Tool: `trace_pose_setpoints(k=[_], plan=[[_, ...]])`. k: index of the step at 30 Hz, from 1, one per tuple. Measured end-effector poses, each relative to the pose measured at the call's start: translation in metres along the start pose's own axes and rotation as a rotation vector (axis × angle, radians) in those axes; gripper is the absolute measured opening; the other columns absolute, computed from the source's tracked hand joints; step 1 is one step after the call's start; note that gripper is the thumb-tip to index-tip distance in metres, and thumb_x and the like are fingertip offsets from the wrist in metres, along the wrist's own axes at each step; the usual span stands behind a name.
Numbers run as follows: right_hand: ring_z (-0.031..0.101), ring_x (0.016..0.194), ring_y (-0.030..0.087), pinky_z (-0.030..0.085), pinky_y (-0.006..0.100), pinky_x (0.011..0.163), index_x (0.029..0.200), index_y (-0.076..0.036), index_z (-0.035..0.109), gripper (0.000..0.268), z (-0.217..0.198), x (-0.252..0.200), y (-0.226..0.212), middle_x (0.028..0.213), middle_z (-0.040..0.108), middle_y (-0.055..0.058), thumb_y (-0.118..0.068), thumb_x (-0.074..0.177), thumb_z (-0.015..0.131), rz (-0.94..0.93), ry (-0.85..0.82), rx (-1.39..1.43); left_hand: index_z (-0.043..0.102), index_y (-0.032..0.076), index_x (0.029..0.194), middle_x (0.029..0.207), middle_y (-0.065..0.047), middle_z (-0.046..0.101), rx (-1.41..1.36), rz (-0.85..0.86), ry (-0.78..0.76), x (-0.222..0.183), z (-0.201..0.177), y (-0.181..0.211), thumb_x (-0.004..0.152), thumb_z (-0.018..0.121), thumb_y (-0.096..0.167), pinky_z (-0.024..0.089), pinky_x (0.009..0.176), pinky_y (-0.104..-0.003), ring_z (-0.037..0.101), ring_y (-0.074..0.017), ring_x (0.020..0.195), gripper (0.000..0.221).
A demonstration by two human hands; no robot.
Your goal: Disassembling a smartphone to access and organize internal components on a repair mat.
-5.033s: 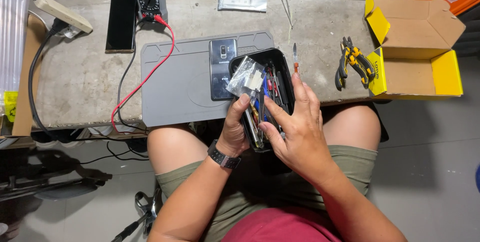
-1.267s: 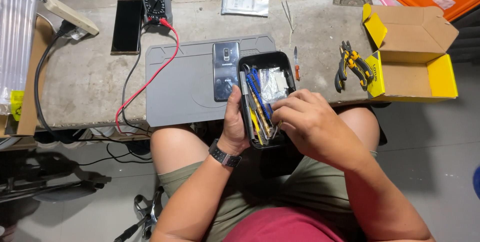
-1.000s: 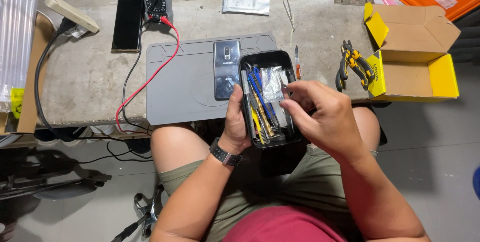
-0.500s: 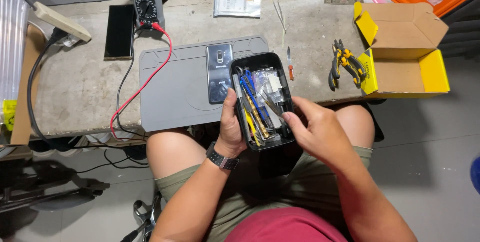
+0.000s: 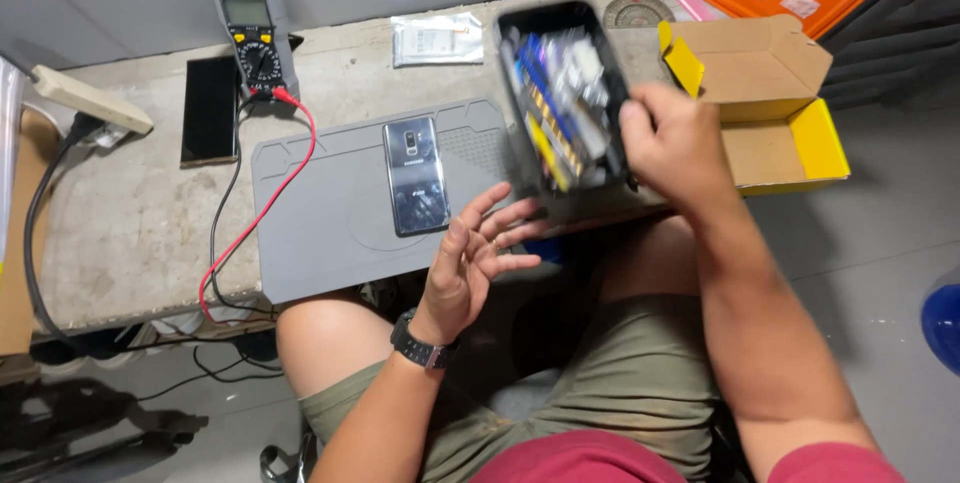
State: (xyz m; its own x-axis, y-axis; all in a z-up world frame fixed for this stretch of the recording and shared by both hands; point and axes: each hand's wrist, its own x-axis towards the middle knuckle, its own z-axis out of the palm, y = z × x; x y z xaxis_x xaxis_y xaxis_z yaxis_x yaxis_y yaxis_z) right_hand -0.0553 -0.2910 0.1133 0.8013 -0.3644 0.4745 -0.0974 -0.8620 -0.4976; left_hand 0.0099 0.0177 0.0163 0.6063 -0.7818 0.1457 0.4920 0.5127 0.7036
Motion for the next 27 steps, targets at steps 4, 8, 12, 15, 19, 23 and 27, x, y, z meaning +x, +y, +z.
trace_pose_setpoints(k=[4, 8, 12, 15, 19, 23, 27], plan=[[0.058, 0.073, 0.047, 0.038, 0.063, 0.068, 0.088, -0.004, 0.057, 0.031, 0.001, 0.084, 0.043, 0.079, 0.062, 0.026, -0.018, 0.117, 0.054, 0.051, -0.011, -0.213, 0.049, 0.001, 0.17, 0.161, -0.032, 0.068, 0.119, -0.023, 0.017, -0.002, 0.013, 0.012, 0.109, 0.061, 0.068, 0.071, 0.104, -0.054, 0.073, -0.0482, 0.143, 0.092], [0.069, 0.089, 0.06, 0.054, 0.071, 0.072, 0.101, -0.001, 0.067, 0.024, 0.033, 0.141, 0.103, 0.097, 0.076, 0.03, -0.02, 0.113, 0.058, 0.139, -0.061, -0.483, 0.057, 0.0, 0.163, 0.153, -0.026, 0.075, 0.205, -0.055, 0.049, -0.001, 0.018, 0.017, 0.109, 0.059, 0.063, 0.072, 0.101, -0.049, 0.078, -0.0441, 0.137, 0.083], [0.076, 0.112, 0.056, 0.061, 0.067, 0.087, 0.124, -0.005, 0.082, 0.034, 0.056, 0.159, 0.107, 0.12, 0.082, 0.027, -0.026, 0.114, 0.057, 0.342, -0.269, -0.554, 0.06, -0.001, 0.16, 0.15, -0.023, 0.077, 0.231, -0.07, 0.054, 0.0, 0.018, 0.018, 0.111, 0.057, 0.058, 0.071, 0.099, -0.043, 0.08, -0.0399, 0.133, 0.077], [0.076, 0.113, 0.052, 0.062, 0.064, 0.09, 0.127, -0.009, 0.081, 0.033, 0.072, 0.162, 0.086, 0.125, 0.082, 0.024, -0.023, 0.11, 0.057, 0.424, -0.396, -0.501, 0.06, -0.003, 0.159, 0.148, -0.024, 0.078, 0.242, -0.067, 0.063, 0.0, 0.018, 0.016, 0.11, 0.059, 0.058, 0.07, 0.098, -0.041, 0.08, -0.0388, 0.131, 0.078], [0.073, 0.122, 0.05, 0.06, 0.061, 0.097, 0.118, -0.008, 0.087, 0.035, 0.056, 0.181, 0.07, 0.131, 0.081, 0.025, -0.031, 0.108, 0.061, 0.393, -0.536, -0.469, 0.061, -0.004, 0.158, 0.146, -0.025, 0.079, 0.226, -0.048, 0.052, -0.001, 0.013, 0.011, 0.109, 0.063, 0.058, 0.071, 0.092, -0.037, 0.081, -0.0386, 0.128, 0.079], [0.066, 0.111, 0.033, 0.051, 0.05, 0.097, 0.11, -0.022, 0.083, 0.021, 0.034, 0.215, 0.108, 0.101, 0.082, 0.01, -0.037, 0.114, 0.069, 0.354, -0.503, -0.34, 0.063, -0.004, 0.157, 0.142, -0.026, 0.082, 0.288, -0.047, 0.077, -0.001, 0.013, 0.009, 0.108, 0.063, 0.055, 0.067, 0.078, -0.031, 0.084, -0.0369, 0.123, 0.076], [0.055, 0.153, 0.035, 0.045, 0.056, 0.129, 0.152, -0.026, 0.078, 0.047, 0.015, 0.227, 0.11, 0.156, 0.073, 0.008, -0.03, 0.106, 0.086, 0.342, -0.562, -0.356, 0.065, -0.004, 0.155, 0.137, -0.026, 0.085, 0.418, 0.01, 0.059, -0.001, 0.008, 0.006, 0.11, 0.061, 0.049, 0.061, 0.066, -0.027, 0.086, -0.0328, 0.114, 0.07]])
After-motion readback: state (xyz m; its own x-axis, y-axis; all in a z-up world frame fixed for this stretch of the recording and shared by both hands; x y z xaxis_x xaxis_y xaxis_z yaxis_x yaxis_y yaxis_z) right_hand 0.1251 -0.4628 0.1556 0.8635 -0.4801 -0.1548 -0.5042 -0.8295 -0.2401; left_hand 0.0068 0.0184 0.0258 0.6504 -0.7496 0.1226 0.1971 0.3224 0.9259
